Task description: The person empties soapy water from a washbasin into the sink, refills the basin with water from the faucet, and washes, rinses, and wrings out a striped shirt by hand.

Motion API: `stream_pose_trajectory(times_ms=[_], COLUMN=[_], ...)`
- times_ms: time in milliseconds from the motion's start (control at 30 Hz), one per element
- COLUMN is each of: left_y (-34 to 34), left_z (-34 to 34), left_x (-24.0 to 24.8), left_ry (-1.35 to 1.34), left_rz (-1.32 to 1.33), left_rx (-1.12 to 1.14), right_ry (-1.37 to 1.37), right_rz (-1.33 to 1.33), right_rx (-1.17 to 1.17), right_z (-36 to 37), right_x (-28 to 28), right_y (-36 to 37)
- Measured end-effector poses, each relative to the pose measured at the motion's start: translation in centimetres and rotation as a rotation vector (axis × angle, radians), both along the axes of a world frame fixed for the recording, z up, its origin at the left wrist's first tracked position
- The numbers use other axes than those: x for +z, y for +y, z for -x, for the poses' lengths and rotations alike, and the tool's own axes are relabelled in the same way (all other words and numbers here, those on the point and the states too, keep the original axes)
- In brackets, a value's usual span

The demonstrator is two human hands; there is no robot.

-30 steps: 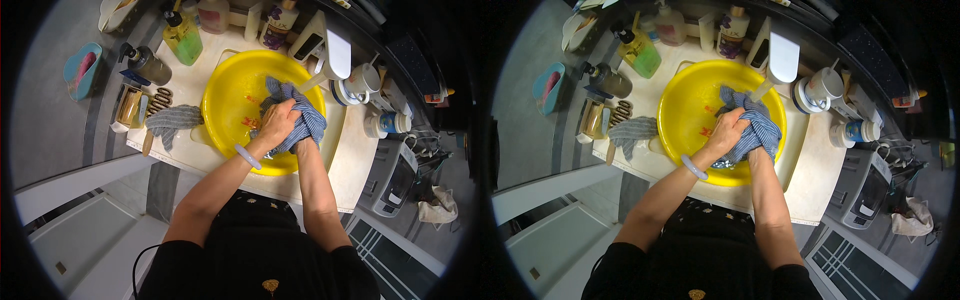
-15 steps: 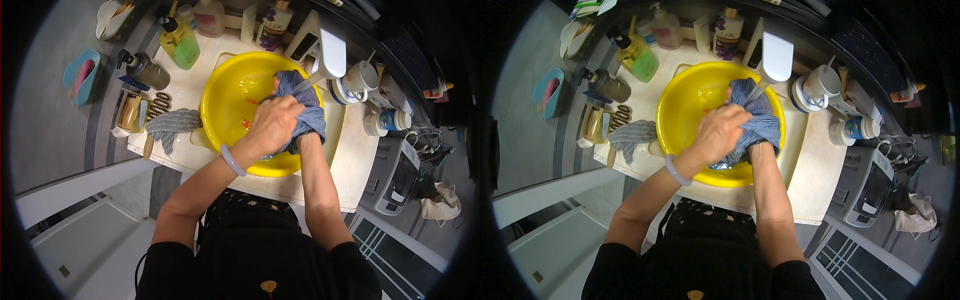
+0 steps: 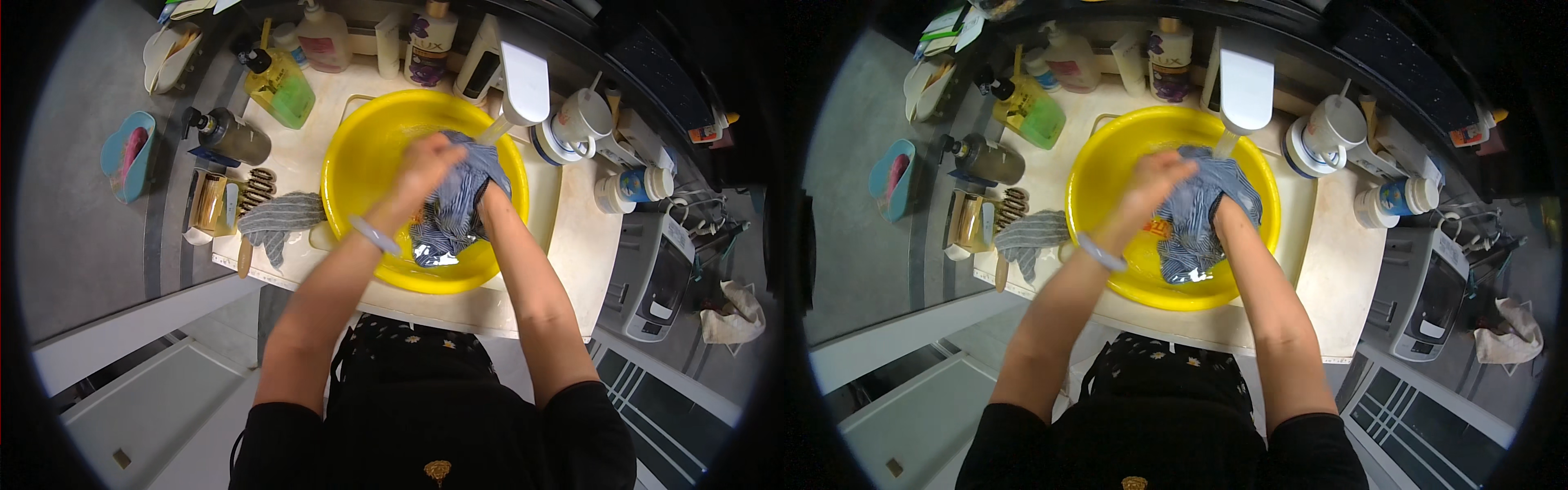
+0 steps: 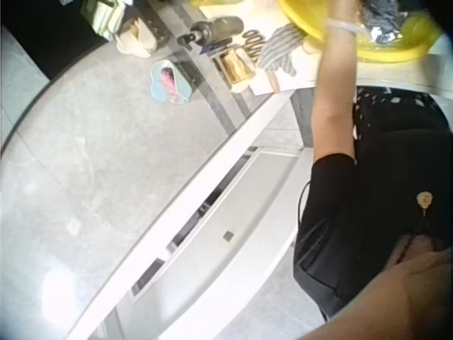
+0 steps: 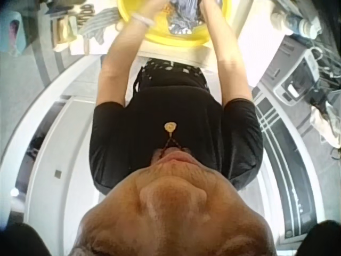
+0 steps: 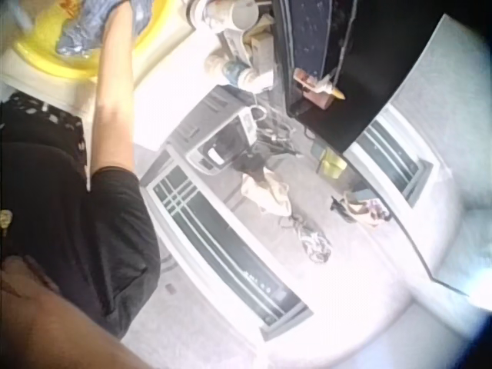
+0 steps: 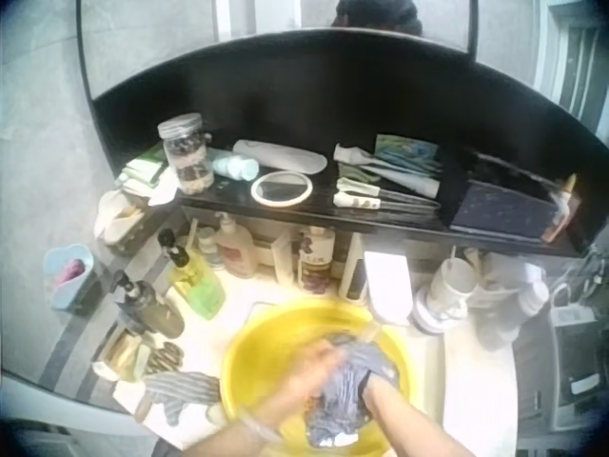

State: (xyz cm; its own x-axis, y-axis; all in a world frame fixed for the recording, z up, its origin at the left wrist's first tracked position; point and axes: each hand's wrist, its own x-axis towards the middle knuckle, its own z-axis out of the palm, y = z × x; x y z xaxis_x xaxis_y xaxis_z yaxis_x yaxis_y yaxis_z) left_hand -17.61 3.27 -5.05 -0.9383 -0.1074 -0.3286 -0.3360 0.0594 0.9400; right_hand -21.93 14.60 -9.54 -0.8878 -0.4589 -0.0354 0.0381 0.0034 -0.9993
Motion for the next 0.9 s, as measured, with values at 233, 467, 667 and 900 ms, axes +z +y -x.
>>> stream_pose_trajectory(times_ms=[233,467,667,900], left_y=[-10.1,-17.6,-18.9,-10.1], left_z=[2.5,3.1,2.1,0.9], left_x=[-3.4,-2.8,0.6,7.9], left_ry=[0.182,0.334,0.234,0.412], left_rz=[-0.287,-0.042,-0.272,-0.534], left_rx=[0.484,0.721,0.589,0.211], right_ry=[0.827,-0.096,0.044,0.285], right_rz=[-0.644,-0.289,-0.391,-0.328], right_rx=[0.137,-0.235,-0.507,-0.411], right_z=[-5.1,-9.7,-11.9,-5.3], right_x=[4.4,12.1,19.6,12.3], right_y=[13.6,26.7,23.3,12.1])
